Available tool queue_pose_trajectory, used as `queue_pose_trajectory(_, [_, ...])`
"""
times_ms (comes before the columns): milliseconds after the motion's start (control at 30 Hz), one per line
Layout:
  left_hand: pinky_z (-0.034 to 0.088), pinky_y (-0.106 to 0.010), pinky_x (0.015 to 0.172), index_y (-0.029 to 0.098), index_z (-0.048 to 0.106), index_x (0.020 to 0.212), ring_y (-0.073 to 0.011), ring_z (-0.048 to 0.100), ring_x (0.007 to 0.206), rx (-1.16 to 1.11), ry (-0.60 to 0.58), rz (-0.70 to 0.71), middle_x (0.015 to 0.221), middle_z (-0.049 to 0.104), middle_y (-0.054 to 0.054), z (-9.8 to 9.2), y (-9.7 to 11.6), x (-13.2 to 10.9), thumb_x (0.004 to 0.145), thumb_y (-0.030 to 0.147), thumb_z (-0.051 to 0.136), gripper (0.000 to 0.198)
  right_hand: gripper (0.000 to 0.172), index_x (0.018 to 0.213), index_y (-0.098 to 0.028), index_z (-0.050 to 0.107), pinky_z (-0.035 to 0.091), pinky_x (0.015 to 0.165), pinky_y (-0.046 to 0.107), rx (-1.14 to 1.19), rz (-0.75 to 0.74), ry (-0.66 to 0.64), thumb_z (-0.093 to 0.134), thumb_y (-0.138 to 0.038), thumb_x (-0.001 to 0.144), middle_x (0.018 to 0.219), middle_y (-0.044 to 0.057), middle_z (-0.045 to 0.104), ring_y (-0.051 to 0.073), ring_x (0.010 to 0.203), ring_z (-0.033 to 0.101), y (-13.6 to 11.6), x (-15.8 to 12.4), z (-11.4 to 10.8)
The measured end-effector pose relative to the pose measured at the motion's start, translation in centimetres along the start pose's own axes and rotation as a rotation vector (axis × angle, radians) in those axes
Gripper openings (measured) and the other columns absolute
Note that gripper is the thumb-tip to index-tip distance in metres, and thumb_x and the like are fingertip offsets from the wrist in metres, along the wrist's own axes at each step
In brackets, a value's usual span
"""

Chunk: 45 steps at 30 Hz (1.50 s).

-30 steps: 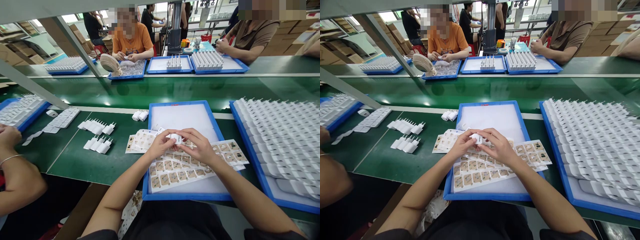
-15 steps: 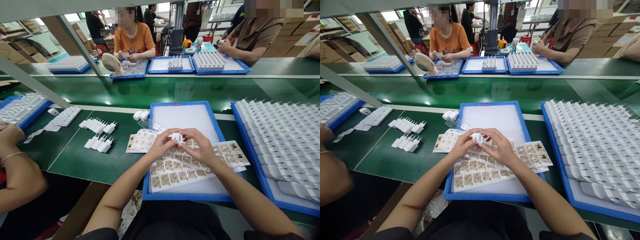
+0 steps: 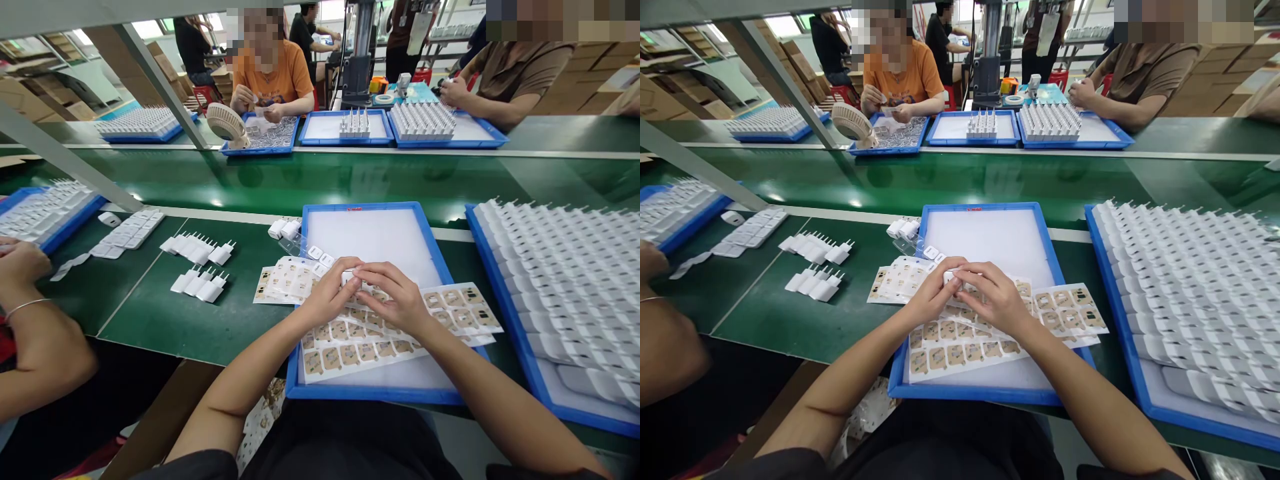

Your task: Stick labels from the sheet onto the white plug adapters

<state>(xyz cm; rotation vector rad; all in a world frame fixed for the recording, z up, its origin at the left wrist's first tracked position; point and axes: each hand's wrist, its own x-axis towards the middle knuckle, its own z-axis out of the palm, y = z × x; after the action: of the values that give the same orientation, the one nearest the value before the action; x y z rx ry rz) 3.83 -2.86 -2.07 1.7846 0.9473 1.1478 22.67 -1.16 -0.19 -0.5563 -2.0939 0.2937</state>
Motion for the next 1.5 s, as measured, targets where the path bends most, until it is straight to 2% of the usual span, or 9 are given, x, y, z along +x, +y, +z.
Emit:
queue_pose_trajectory(167, [0.046,-0.040,0.108,0.019,0.059,0.129,-0.0265,0.059,0.121,-0.057,0.003,-0.006,0.130,0.062,-0.013,-0.2,0.1,0.1,0.103,0.051,0.044,0.044,0.051,0.141,-0.028,0.055,0.064,0.069,0.036,0.036,0.080,0.011,0.070,-0.019,0.093,0.108,0.008,0.071,0.022,0.086,0.069,-0.4,0.1,-0.1])
queue_pose_trajectory(267, [0.043,-0.039,0.110,0.020,0.061,0.130,-0.0259,0.058,0.124,-0.106,-0.004,0.005,0.133,0.062,-0.012,-0.4,0.3,0.2,0.105,0.050,0.038,0.046,0.053,0.141,-0.028,0.053,0.063,0.070,0.038,0.031,0.082,0.013,0.072,-0.021,0.092,0.103,0.007,0.072,0.021,0.080,0.067,-0.4,0.1,-0.4])
queue_pose_trajectory(733, [0.045,-0.038,0.109,0.021,0.066,0.129,-0.0246,0.060,0.124,-0.101,0.090,0.031,0.134,0.066,-0.011,0.1,0.2,-0.4,0.105,0.044,0.042,0.041,0.056,0.142,-0.028,0.052,0.064,0.075,0.040,0.027,0.067,0.021,0.073,-0.019,0.091,0.103,0.007,0.072,0.022,0.084,0.069,-0.8,0.1,-0.6])
queue_pose_trajectory(900, [0.045,-0.041,0.110,0.022,0.065,0.135,-0.0279,0.061,0.125,-0.179,0.067,0.006,0.134,0.066,-0.011,-0.1,0.3,-0.5,0.105,0.055,0.035,0.054,0.058,0.142,-0.028,0.053,0.064,0.074,0.040,0.098,0.091,0.022,0.076,-0.021,0.090,0.108,0.008,0.073,0.022,0.085,0.069,-0.8,0.1,-0.9])
queue_pose_trajectory(967, [0.050,-0.041,0.105,0.023,0.062,0.140,-0.0283,0.064,0.119,-0.261,0.056,-0.062,0.133,0.067,-0.012,0.0,0.3,-0.6,0.104,0.058,0.033,0.058,0.056,0.142,-0.029,0.054,0.065,0.073,0.040,0.119,0.108,0.027,0.075,-0.022,0.090,0.108,0.007,0.073,0.022,0.085,0.070,-0.8,0.1,-0.9])
queue_pose_trajectory(1033, [0.057,-0.038,0.090,0.022,0.059,0.142,-0.0256,0.071,0.101,-0.351,0.042,-0.143,0.129,0.069,-0.013,0.1,0.3,-0.7,0.103,0.060,0.035,0.060,0.055,0.142,-0.029,0.054,0.065,0.072,0.039,0.142,0.121,0.029,0.074,-0.020,0.090,0.110,0.007,0.072,0.022,0.087,0.070,-0.6,0.0,-0.9])
queue_pose_trajectory(1133, [0.059,-0.033,0.070,0.020,0.058,0.144,-0.0198,0.072,0.076,-0.474,0.015,-0.197,0.120,0.071,-0.014,0.1,0.3,-0.7,0.102,0.059,0.039,0.060,0.056,0.141,-0.028,0.055,0.065,0.074,0.039,0.177,0.143,0.018,0.073,-0.017,0.090,0.115,0.008,0.071,0.022,0.091,0.070,-0.5,-0.1,-0.9])
queue_pose_trajectory(1367, [0.061,-0.032,0.072,0.023,0.057,0.145,-0.0192,0.072,0.076,-0.486,-0.020,-0.114,0.106,0.074,-0.009,-0.3,0.5,-0.6,0.100,0.045,0.051,0.050,0.050,0.140,-0.029,0.058,0.066,0.077,0.040,0.183,0.157,-0.015,0.070,-0.019,0.093,0.123,0.010,0.070,0.024,0.100,0.068,-0.5,0.3,-1.2])
queue_pose_trajectory(1500, [0.063,-0.034,0.076,0.026,0.050,0.150,-0.0199,0.074,0.082,-0.441,-0.045,-0.088,0.131,0.067,-0.013,-0.2,0.5,-0.7,0.095,0.041,0.063,0.058,0.046,0.139,-0.028,0.059,0.067,0.077,0.041,0.155,0.161,-0.026,0.068,-0.021,0.094,0.125,0.011,0.070,0.026,0.102,0.069,-0.6,0.5,-1.4])
